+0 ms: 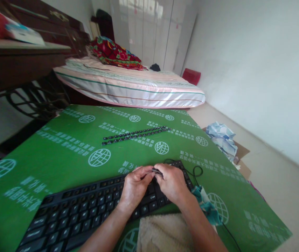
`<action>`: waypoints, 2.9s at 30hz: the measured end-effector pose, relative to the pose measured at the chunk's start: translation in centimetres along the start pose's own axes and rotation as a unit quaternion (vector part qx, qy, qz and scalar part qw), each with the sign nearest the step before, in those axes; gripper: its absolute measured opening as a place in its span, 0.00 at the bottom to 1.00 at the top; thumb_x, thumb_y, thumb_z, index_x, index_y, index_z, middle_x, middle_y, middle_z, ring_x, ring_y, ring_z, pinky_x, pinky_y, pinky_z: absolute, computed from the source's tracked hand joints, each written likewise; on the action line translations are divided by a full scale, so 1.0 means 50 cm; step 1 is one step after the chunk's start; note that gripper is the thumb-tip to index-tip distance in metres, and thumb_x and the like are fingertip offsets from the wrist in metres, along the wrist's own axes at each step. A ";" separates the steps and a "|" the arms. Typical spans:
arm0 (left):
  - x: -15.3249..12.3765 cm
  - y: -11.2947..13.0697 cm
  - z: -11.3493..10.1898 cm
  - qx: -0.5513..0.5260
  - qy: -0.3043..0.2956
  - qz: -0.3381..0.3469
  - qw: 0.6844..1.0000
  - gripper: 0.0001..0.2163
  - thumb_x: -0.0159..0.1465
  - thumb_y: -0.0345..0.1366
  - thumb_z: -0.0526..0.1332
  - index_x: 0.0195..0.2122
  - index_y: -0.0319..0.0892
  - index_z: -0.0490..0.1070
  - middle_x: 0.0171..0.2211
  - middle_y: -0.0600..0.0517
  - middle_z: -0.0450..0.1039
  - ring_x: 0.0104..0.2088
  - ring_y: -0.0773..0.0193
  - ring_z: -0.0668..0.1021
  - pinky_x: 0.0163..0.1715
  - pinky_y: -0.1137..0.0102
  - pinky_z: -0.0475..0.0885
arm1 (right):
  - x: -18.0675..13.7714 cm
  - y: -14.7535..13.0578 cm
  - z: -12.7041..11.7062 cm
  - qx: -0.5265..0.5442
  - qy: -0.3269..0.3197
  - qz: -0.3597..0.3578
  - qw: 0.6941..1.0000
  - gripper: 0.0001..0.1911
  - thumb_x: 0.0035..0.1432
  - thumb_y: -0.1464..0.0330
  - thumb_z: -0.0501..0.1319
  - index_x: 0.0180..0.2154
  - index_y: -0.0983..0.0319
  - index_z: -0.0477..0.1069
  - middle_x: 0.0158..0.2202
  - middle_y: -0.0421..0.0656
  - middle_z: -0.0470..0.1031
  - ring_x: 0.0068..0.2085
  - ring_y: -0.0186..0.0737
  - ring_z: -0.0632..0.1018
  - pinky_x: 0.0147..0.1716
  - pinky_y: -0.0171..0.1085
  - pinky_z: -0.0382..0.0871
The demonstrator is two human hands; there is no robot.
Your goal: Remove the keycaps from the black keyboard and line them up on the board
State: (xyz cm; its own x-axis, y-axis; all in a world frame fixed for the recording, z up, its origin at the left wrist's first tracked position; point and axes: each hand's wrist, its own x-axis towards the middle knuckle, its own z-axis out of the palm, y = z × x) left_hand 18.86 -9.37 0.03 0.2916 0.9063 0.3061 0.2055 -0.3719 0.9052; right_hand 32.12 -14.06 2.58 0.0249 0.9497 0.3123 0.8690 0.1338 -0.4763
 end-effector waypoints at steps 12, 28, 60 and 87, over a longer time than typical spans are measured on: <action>0.001 0.002 -0.001 0.009 -0.003 0.008 1.000 0.04 0.55 0.32 0.62 0.29 0.45 0.76 0.29 0.54 0.80 0.31 0.62 0.79 0.50 0.57 0.66 | 0.013 -0.013 -0.036 -0.118 -0.099 -0.006 0.988 0.07 0.56 0.70 0.58 0.38 0.58 0.71 0.35 0.41 0.77 0.38 0.38 0.77 0.35 0.31 0.63; -0.001 -0.006 -0.001 0.123 -0.008 0.035 0.992 0.10 0.54 0.27 0.59 0.37 0.42 0.75 0.37 0.49 0.77 0.41 0.58 0.77 0.45 0.61 0.72 | 0.167 0.167 -0.174 -0.049 -0.081 0.067 0.993 0.11 0.49 0.65 0.60 0.35 0.63 0.73 0.23 0.37 0.70 0.23 0.32 0.68 0.24 0.30 0.59; -0.001 -0.074 -0.027 0.300 -0.046 0.277 0.912 0.13 0.55 0.35 0.60 0.43 0.43 0.71 0.37 0.49 0.79 0.40 0.56 0.79 0.42 0.63 0.76 | 0.436 0.431 -0.034 -0.144 -0.157 0.132 0.968 0.13 0.50 0.65 0.62 0.40 0.56 0.75 0.22 0.36 0.72 0.22 0.31 0.71 0.24 0.31 0.60; -0.001 -0.076 -0.029 0.327 -0.067 0.292 0.896 0.13 0.56 0.35 0.59 0.43 0.41 0.71 0.38 0.47 0.79 0.41 0.55 0.79 0.42 0.62 0.76 | 0.442 0.426 -0.037 -0.122 -0.174 0.149 0.966 0.17 0.52 0.66 0.63 0.45 0.55 0.73 0.21 0.34 0.72 0.17 0.27 0.69 0.22 0.29 0.62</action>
State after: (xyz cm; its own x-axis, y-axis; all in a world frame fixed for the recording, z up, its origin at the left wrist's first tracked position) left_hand 16.70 -7.72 -3.03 0.6283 0.5035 0.5931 0.4728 -0.8525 0.2229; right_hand 52.09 9.25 0.85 0.1620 0.9789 -0.1244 0.9404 -0.1913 -0.2811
